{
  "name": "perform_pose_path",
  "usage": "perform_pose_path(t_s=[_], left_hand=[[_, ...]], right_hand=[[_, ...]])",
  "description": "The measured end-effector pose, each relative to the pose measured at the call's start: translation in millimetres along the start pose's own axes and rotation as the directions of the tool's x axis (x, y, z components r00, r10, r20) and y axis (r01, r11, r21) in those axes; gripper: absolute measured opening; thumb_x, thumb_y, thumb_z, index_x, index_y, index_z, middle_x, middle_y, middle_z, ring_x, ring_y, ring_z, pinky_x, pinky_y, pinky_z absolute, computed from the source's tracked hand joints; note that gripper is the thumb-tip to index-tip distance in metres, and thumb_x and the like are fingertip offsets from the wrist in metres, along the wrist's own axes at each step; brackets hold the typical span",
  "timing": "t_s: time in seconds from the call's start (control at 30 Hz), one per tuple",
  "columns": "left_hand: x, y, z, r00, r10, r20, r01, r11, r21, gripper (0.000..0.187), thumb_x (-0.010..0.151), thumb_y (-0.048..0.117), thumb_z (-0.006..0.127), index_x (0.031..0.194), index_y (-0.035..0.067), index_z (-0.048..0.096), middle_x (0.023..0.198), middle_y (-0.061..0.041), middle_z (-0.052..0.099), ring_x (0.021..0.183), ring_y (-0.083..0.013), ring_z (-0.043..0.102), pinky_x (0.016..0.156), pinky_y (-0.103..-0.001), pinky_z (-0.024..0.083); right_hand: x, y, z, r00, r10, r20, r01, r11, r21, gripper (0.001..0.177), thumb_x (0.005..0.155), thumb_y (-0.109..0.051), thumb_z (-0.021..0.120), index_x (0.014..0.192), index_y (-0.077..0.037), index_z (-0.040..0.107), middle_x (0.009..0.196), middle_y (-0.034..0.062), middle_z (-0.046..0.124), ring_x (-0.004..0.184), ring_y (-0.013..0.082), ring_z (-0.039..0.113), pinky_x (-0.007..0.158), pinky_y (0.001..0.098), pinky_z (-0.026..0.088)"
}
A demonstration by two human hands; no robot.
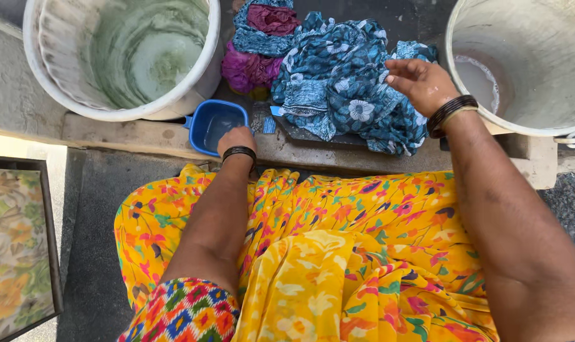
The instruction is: The person washes clothes by hand using water from buckets and a small blue container to pour water over the fabric while scrubbing.
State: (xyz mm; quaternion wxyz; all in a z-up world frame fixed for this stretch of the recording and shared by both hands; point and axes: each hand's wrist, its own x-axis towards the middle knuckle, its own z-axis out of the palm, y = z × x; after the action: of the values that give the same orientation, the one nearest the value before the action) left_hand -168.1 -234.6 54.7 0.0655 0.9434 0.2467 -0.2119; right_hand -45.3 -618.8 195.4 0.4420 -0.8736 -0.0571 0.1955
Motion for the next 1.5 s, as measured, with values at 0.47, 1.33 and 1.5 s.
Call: perform_pose_path(t_s=[0.47, 1.33, 1.5], left_hand=[[28.8, 63.4, -81.2, 0.993, 0.023, 0.112, -0.039, 0.989, 0.145, 0.044, 0.094, 0.043, 0.070, 0.122, 0.010, 0.077, 0.128, -0.017, 0.073, 0.115, -0.0362, 0.071, 0.090, -0.055, 0.059], [-7.2, 325.1, -84.1, 0.924, 0.295, -0.243, -0.382, 0.732, -0.565, 0.045, 0.097, 0.053, 0.050, 0.123, 0.018, 0.063, 0.099, -0.019, 0.075, 0.094, -0.0408, 0.072, 0.079, -0.053, 0.054], [-8.7, 330.7, -103.1, 0.728, 0.498, -0.471, -0.671, 0.375, -0.640, 0.046, 0.088, 0.045, 0.068, 0.120, 0.013, 0.067, 0.110, -0.018, 0.074, 0.099, -0.0333, 0.072, 0.084, -0.044, 0.055]], right_hand=[[47.8, 53.1, 28.8, 0.962, 0.260, 0.088, -0.223, 0.927, -0.303, 0.076, 0.082, -0.047, 0.073, 0.149, -0.018, 0.051, 0.153, 0.0184, 0.050, 0.141, 0.0357, 0.049, 0.117, 0.0462, 0.037], [144.9, 185.4, 99.0, 0.919, 0.121, -0.374, 0.127, 0.808, 0.575, 0.037, 0.103, -0.027, 0.059, 0.127, 0.001, 0.066, 0.116, 0.0160, 0.070, 0.106, 0.0275, 0.063, 0.090, 0.0377, 0.049], [180.7, 181.7, 39.3, 0.911, 0.039, -0.411, 0.139, 0.908, 0.395, 0.032, 0.102, -0.024, 0.061, 0.123, 0.000, 0.067, 0.111, 0.0214, 0.071, 0.103, 0.0339, 0.067, 0.089, 0.0408, 0.052]])
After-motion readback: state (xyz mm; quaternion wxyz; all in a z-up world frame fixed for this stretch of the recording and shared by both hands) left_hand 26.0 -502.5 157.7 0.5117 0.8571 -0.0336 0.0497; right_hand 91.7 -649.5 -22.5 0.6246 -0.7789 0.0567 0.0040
